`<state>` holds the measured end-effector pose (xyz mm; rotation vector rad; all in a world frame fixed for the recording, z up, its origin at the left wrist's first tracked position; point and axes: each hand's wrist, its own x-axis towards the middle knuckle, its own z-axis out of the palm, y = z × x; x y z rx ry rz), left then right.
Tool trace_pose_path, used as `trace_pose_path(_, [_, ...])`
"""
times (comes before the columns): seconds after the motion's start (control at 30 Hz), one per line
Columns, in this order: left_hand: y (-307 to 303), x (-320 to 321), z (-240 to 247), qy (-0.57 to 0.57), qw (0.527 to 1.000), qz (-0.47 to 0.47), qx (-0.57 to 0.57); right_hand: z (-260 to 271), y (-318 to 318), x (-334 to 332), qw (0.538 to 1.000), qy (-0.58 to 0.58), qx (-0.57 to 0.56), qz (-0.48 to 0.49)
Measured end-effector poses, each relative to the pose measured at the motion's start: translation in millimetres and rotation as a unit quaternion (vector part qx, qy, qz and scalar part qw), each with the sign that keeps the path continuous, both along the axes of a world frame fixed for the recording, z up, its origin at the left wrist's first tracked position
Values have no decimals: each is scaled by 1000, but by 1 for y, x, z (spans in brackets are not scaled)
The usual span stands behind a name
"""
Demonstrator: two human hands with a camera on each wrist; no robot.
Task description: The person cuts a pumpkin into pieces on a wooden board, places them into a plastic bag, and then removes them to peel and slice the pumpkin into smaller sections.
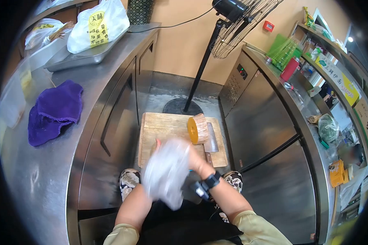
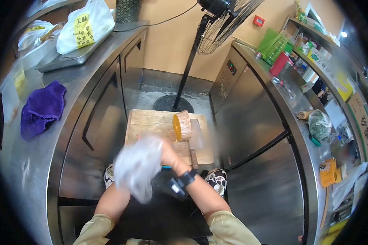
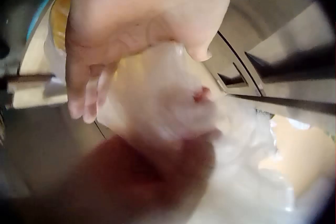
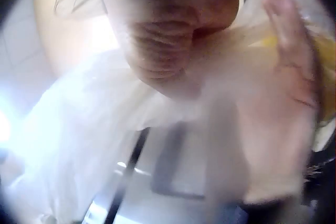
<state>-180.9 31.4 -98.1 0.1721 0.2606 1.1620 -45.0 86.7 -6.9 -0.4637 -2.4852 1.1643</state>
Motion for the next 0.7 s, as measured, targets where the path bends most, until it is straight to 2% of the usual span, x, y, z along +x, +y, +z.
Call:
trace_pose_path(0.07, [8, 4, 11, -83, 994, -35, -67, -37, -30, 5, 983, 83, 163, 5])
trace_pose_path(0.1, [13, 8, 10, -123, 984, -62, -109, -39, -38, 14, 983, 79, 163, -10])
trace_pose_path(0.17, [24, 11, -27, -198, 965, -97, -140, -32, -54, 26, 983, 74, 162, -40])
trace_pose_path(0.27, [25, 12, -42, -233, 957, -154, -81, -6, -68, 45, 991, 49, 122, -37])
trace_pose_path(0.33, [27, 16, -58, -188, 976, -88, -60, -14, -68, 56, 977, 166, -95, -90])
trace_pose_path(0.37, [28, 16, -64, -164, 984, -53, -47, -21, -66, 61, 948, 222, -200, -111])
trace_pose_path(0.4, [24, 22, -49, -88, 992, -4, -89, -44, -59, 71, 873, 306, -362, -110])
trace_pose_path(0.43, [15, 35, -15, -11, 990, 46, -131, -80, -49, 83, 765, 378, -511, -104])
trace_pose_path(0.47, [5, 48, 16, 65, 978, 96, -172, -101, -43, 88, 626, 433, -642, -94])
trace_pose_path(0.5, [-2, 55, 41, 25, 968, 127, -214, -105, -41, 78, 703, 448, -523, -180])
trace_pose_path(0.53, [6, 50, 14, -79, 986, 59, -132, -76, -49, 73, 737, 442, -474, -193])
trace_pose_path(0.57, [22, 39, -35, -181, 982, -11, -47, -80, -47, 74, 713, 471, -483, -193])
trace_pose_path(0.6, [26, 36, -39, -278, 956, -82, 38, -80, -47, 74, 687, 500, -492, -191])
trace_pose_path(0.63, [29, 34, -43, -284, 954, -87, 52, -79, -47, 74, 686, 493, -501, -188])
trace_pose_path(0.7, [37, 36, -43, -109, 990, 26, -90, -73, -48, 76, 683, 480, -519, -183])
